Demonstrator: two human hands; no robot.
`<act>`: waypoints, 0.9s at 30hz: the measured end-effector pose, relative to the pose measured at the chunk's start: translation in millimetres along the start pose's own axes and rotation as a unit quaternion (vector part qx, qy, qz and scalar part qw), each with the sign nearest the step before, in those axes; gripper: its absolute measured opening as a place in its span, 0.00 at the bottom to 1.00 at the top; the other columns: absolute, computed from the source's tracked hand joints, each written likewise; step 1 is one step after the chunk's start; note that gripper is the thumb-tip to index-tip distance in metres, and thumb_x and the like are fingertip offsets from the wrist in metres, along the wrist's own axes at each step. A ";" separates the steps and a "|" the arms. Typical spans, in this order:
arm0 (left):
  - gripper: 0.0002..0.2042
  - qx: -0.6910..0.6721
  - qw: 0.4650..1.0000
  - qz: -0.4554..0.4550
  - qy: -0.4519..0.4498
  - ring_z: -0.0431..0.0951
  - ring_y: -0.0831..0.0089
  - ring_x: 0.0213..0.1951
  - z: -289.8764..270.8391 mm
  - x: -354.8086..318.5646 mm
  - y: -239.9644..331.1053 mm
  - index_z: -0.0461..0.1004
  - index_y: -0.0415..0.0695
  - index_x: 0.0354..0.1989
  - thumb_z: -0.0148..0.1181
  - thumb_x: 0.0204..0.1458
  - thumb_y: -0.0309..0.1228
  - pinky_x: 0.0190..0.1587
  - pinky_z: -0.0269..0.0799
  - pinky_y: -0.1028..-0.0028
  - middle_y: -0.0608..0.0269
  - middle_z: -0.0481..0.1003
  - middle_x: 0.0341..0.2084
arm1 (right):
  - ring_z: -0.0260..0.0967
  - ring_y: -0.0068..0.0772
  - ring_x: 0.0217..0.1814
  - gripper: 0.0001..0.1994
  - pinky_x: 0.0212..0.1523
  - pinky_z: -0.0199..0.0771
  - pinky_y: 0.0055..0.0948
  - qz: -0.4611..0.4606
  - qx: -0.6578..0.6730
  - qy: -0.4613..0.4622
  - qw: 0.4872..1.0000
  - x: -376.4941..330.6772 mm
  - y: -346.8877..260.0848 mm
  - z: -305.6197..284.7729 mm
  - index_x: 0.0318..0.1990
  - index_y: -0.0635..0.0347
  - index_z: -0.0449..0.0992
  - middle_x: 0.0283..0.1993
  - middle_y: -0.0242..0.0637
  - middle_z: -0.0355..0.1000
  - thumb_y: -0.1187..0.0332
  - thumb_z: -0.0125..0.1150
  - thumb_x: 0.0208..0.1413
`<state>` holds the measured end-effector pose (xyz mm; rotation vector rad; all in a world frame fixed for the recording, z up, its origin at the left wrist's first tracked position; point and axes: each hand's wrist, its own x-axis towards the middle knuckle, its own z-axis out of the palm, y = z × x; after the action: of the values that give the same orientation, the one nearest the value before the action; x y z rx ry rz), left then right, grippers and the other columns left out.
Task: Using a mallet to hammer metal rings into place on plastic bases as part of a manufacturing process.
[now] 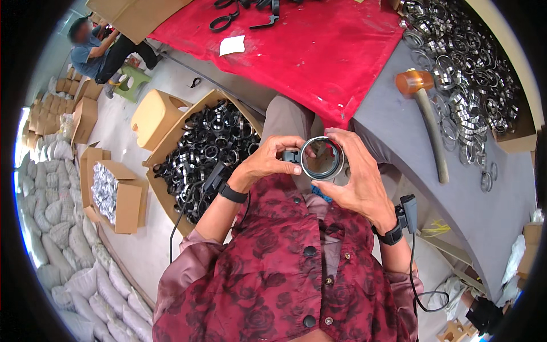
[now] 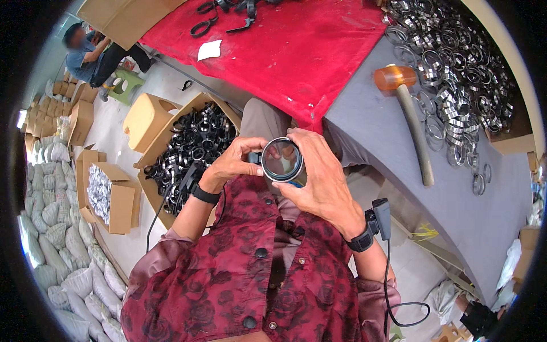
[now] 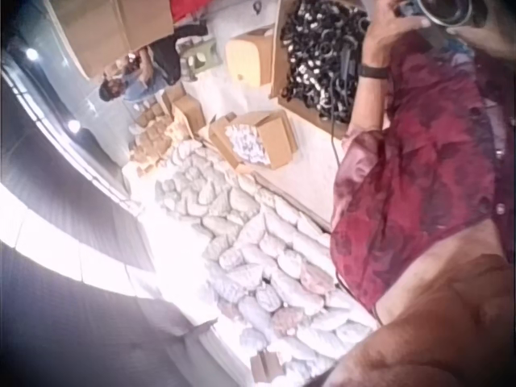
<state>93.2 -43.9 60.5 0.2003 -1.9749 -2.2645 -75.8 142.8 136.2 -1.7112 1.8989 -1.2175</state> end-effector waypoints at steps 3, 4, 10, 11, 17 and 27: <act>0.22 -0.020 0.999 -0.012 -0.023 0.77 0.74 0.51 -2.7 -1.1 3.3 0.80 0.38 0.50 0.77 0.46 0.32 0.59 0.69 0.71 0.63 0.80 0.45 | 0.68 0.57 0.63 0.39 0.63 0.69 0.44 0.007 0.016 -0.015 1.000 -0.4 -2.6 0.6 0.60 0.68 0.68 0.59 0.54 0.69 0.67 0.77 0.38; 0.22 -0.027 0.999 -0.019 -0.032 0.77 0.74 0.51 -3.8 -1.7 3.4 0.80 0.38 0.50 0.77 0.46 0.32 0.59 0.69 0.71 0.63 0.80 0.45 | 0.68 0.57 0.63 0.39 0.63 0.69 0.45 0.006 0.016 -0.024 1.000 -0.1 -4.0 0.1 0.61 0.68 0.67 0.59 0.54 0.70 0.67 0.77 0.38; 0.23 -0.037 0.998 -0.014 -0.052 0.77 0.73 0.51 -5.1 -0.5 2.3 0.80 0.37 0.50 0.76 0.45 0.32 0.60 0.68 0.70 0.62 0.81 0.45 | 0.68 0.57 0.63 0.39 0.63 0.69 0.45 -0.005 0.029 -0.044 0.999 -2.5 -4.4 3.0 0.61 0.68 0.67 0.59 0.54 0.70 0.68 0.78 0.38; 0.23 -0.037 0.998 -0.015 -0.050 0.77 0.73 0.51 -5.7 -0.5 2.3 0.80 0.37 0.50 0.76 0.45 0.32 0.60 0.68 0.70 0.62 0.81 0.45 | 0.68 0.58 0.63 0.39 0.63 0.69 0.45 -0.004 0.033 -0.044 0.998 -2.6 -4.1 3.2 0.61 0.68 0.67 0.59 0.54 0.70 0.68 0.78 0.38; 0.24 -0.052 0.995 -0.045 -0.066 0.78 0.73 0.52 -7.4 0.1 4.0 0.80 0.36 0.50 0.77 0.44 0.33 0.61 0.69 0.69 0.61 0.82 0.46 | 0.68 0.58 0.62 0.39 0.63 0.69 0.45 -0.007 0.023 -0.051 0.998 -2.7 -4.0 2.0 0.60 0.68 0.68 0.58 0.54 0.70 0.69 0.77 0.37; 0.27 -0.039 0.996 -0.007 -0.085 0.78 0.71 0.52 -9.0 -0.9 1.8 0.80 0.35 0.51 0.77 0.46 0.40 0.60 0.69 0.69 0.58 0.81 0.46 | 0.69 0.58 0.62 0.39 0.63 0.69 0.46 -0.009 0.036 -0.054 0.998 -4.4 -2.6 5.3 0.60 0.68 0.68 0.57 0.54 0.71 0.70 0.77 0.37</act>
<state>95.7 -52.8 61.0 0.0136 -1.9629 -2.4371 -69.3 145.0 133.7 -1.7229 1.7592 -1.1609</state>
